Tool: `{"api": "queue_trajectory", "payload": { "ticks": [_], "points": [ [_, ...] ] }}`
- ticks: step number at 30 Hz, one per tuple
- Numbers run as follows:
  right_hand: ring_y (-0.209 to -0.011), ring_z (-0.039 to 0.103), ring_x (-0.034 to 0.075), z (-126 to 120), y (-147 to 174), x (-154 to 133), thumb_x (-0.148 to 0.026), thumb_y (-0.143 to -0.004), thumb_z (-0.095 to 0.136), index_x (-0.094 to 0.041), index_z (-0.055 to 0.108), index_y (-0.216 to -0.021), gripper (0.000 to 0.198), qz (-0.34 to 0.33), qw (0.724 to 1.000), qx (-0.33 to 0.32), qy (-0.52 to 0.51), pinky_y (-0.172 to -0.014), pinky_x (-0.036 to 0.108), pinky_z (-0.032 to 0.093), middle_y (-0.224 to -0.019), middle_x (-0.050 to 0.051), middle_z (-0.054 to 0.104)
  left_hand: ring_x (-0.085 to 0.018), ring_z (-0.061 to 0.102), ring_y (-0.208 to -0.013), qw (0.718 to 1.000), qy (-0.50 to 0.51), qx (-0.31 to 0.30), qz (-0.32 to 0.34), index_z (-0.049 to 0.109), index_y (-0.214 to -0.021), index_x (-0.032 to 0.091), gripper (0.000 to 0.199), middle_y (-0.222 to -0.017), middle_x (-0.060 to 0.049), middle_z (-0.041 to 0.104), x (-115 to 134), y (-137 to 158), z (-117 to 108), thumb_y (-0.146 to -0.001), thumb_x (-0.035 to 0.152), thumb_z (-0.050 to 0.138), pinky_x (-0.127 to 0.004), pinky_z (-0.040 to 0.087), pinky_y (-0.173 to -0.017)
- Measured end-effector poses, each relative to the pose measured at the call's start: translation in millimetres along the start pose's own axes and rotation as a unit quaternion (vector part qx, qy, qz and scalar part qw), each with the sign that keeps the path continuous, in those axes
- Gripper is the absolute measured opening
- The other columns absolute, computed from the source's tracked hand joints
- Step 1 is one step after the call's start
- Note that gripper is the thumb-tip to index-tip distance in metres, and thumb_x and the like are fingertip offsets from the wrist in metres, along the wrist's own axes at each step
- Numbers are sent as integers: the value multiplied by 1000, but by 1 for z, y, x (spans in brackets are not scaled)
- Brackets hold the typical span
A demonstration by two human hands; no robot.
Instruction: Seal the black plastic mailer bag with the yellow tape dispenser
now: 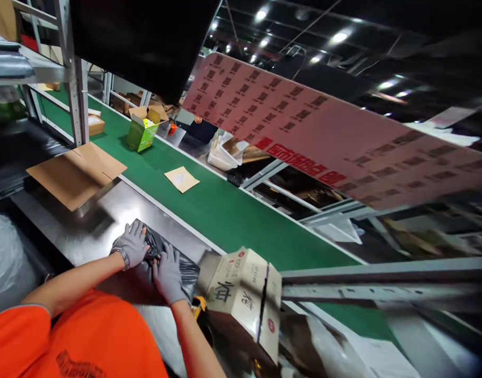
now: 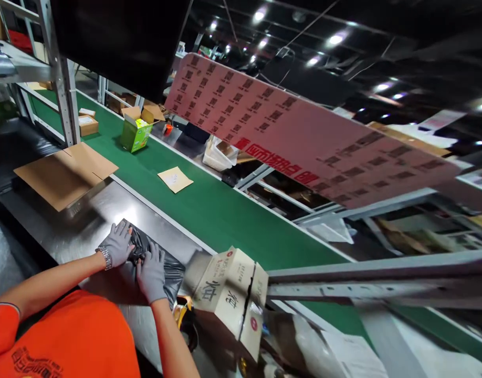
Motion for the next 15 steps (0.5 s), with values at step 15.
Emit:
{"api": "queue_trajectory", "payload": {
  "ticks": [15],
  "points": [
    [-178, 16, 56, 34, 56, -25, -30, -92, 73, 2, 46, -175, 93, 53, 991, 8, -125, -142, 84, 19, -187, 34, 28, -50, 34, -175, 999, -23, 23, 11, 48, -175, 1, 79, -183, -32, 40, 32, 17, 26, -108, 43, 51, -77, 27, -143]
  ]
}}
Point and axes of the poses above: each hand's wrist, its own y-axis away from the middle knuckle, its own z-axis out of the palm, x = y × z, the point moved 1 cm from there along -y, towards the middle knuckle
